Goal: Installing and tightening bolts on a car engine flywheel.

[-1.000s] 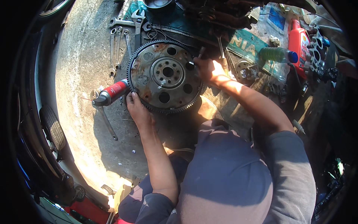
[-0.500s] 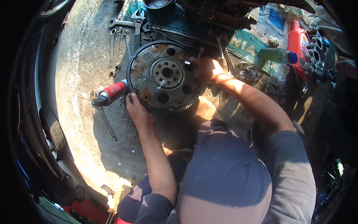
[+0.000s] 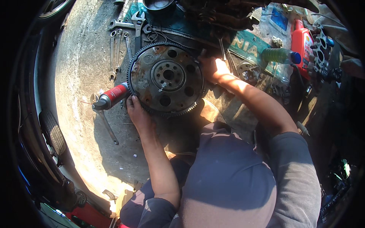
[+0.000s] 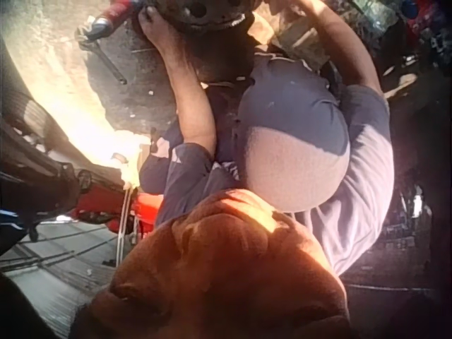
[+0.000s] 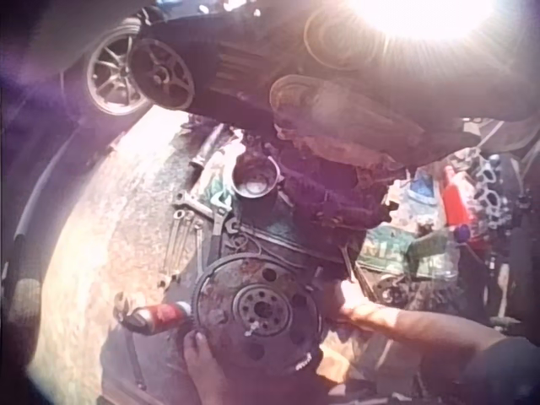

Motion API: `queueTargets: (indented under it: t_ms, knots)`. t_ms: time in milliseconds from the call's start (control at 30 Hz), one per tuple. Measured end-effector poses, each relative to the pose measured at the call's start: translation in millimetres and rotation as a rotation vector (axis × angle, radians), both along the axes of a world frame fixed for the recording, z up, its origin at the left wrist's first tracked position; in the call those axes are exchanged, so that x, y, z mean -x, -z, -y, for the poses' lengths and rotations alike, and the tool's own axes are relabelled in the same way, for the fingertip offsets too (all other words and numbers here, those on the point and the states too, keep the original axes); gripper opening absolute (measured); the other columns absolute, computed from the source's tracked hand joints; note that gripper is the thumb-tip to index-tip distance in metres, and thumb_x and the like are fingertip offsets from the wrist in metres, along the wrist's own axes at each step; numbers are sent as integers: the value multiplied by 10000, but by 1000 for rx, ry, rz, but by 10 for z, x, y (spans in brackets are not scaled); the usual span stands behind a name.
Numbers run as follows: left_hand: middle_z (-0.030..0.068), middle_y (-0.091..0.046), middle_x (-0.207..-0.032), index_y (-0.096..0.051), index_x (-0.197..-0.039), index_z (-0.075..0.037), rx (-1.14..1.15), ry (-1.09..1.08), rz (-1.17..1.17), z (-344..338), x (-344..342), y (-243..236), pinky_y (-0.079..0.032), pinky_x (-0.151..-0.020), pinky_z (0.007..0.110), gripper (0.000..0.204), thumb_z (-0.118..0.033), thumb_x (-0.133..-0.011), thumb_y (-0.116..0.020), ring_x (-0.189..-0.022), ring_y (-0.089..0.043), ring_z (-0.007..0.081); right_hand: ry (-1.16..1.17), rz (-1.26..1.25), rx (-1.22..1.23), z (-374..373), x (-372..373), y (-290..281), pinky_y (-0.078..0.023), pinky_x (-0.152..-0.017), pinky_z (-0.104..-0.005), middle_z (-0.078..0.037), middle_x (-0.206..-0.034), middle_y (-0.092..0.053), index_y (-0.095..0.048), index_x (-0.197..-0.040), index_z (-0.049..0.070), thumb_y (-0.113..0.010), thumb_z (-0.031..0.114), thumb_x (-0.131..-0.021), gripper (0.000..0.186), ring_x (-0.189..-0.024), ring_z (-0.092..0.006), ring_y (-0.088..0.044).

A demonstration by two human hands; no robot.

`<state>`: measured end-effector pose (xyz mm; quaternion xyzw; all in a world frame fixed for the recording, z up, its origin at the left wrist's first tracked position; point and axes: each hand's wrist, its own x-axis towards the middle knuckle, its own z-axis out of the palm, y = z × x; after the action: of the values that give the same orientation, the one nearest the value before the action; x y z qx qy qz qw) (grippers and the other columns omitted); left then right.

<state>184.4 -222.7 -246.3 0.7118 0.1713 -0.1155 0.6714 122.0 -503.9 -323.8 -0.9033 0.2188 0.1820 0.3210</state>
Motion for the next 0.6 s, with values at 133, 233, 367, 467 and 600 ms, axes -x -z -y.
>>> queueTargets:
  t_ms: [133, 233, 367, 467, 600]
  knots:
    - [60, -620, -1106, -586, -1214, 24, -29, -8, -18, 38, 11, -62, -460, -925, 317, 288, -202, -1103, -446, -1009, -563, 138, 12, -10, 20, -47, 0, -16, -588, -843, -501, -246, -1027, -724, -640, -1322, 171, -563, 236, -933, 401, -957, -433, -711]
    - [63, -617, -1115, -582, -1221, 28, 22, -22, 15, 34, 12, 24, -461, -930, 316, 289, -201, -1103, -451, -1017, -560, 139, 55, 71, 28, 12, 24, 141, -582, -852, -506, -243, -1024, -724, -652, -1291, 162, -561, 231, -935, 375, -964, -443, -703]
    - [65, -613, -1122, -577, -1228, 31, 37, -19, 16, -17, 13, 48, -458, -933, 308, 287, -197, -1102, -456, -1027, -553, 139, -44, 95, -20, -29, 41, 126, -582, -848, -504, -236, -1036, -723, -604, -1349, 166, -597, 208, -917, 434, -960, -447, -699]
    - [64, -612, -1118, -574, -1232, 30, 14, -15, 30, 15, 19, 42, -457, -932, 308, 288, -196, -1105, -450, -1029, -554, 137, -91, 118, -42, -88, 70, 51, -582, -848, -495, -242, -980, -725, -606, -1355, 174, -594, 202, -936, 421, -931, -440, -706]
    - [61, -611, -1108, -576, -1224, 29, 30, -22, 13, -6, -1, 22, -456, -927, 308, 283, -195, -1105, -450, -1021, -552, 135, 108, 98, -218, -93, 48, 14, -565, -756, -494, -265, -932, -704, -671, -1222, 161, -642, 304, -958, 302, -925, -462, -682]
